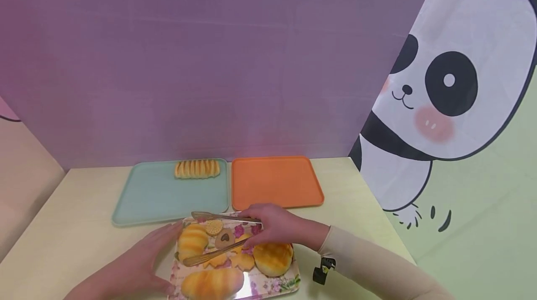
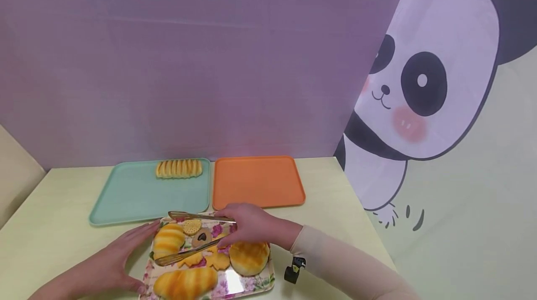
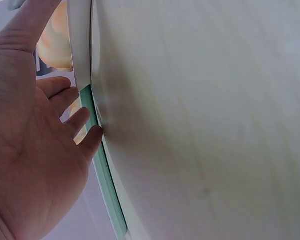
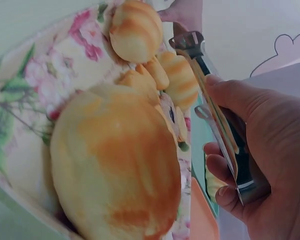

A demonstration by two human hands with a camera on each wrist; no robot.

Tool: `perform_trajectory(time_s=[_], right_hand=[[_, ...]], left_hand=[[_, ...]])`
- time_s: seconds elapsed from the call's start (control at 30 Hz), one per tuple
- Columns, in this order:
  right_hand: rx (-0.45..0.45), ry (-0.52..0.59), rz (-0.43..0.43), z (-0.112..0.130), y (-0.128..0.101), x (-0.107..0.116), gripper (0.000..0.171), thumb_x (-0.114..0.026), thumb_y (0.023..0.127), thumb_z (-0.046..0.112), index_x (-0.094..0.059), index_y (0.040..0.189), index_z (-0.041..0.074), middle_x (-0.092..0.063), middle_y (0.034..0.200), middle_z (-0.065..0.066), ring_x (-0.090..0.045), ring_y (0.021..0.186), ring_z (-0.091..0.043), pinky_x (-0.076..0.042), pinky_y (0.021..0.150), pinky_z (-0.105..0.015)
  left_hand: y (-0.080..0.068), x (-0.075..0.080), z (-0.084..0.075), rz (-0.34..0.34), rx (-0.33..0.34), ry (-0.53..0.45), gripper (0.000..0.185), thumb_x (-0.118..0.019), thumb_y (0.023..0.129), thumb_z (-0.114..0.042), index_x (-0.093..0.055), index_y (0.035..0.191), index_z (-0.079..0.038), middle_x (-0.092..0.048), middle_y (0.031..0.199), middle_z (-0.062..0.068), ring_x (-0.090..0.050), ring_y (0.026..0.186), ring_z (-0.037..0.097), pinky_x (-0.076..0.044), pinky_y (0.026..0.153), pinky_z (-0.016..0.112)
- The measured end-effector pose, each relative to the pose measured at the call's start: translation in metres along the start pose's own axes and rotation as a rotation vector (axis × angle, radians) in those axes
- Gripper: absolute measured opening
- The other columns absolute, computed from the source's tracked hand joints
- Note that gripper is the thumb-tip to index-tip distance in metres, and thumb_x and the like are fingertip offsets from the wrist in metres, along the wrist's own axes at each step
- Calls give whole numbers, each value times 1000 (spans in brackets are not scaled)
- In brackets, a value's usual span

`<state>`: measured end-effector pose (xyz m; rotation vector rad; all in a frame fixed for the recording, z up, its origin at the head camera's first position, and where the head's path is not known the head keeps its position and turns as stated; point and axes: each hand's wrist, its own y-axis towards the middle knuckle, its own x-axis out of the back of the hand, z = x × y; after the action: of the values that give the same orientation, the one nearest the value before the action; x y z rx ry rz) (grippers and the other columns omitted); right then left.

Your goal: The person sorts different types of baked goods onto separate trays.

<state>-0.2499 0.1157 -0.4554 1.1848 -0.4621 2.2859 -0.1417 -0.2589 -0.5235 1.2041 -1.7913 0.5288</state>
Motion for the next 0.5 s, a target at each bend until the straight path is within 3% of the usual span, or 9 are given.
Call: perform_trajectory(time_s=[0.03, 0.1, 0.37, 0.5], right_hand=[[-7, -1, 3, 1, 0, -1, 79, -93, 90, 46, -64, 156, 14, -73, 125, 4, -63, 91, -11, -55, 83, -18], [-21, -5, 9, 3, -1, -3, 79, -93, 90, 47, -64, 156, 14, -72, 124, 5, -61, 89, -9, -55, 81, -19], [-9, -134, 6, 9, 0, -8, 75, -89, 93, 53, -66, 154, 16, -70, 113, 6, -54, 78, -2, -52, 74, -19], [8, -222, 2, 11, 1, -11, 72, -87, 94, 54, -67, 152, 16, -73, 127, 5, -61, 90, -3, -58, 85, -21]], left_hand=[[0, 2, 1, 5, -13, -7, 140, -91, 60, -75, -41, 168, -2, -41, 172, 23, -40, 153, 53, -38, 116, 77], [0, 4, 2, 24, -12, -27, 141, -90, 61, -76, -40, 168, 1, -39, 173, 27, -37, 152, 60, -35, 114, 84], [0, 4, 2, 14, -5, -19, 142, -89, 59, -78, -42, 167, 1, -40, 172, 25, -39, 152, 58, -34, 115, 81], [0, 4, 1, 8, -10, -19, 141, -91, 60, -76, -41, 168, -1, -41, 172, 24, -40, 152, 57, -35, 115, 81]])
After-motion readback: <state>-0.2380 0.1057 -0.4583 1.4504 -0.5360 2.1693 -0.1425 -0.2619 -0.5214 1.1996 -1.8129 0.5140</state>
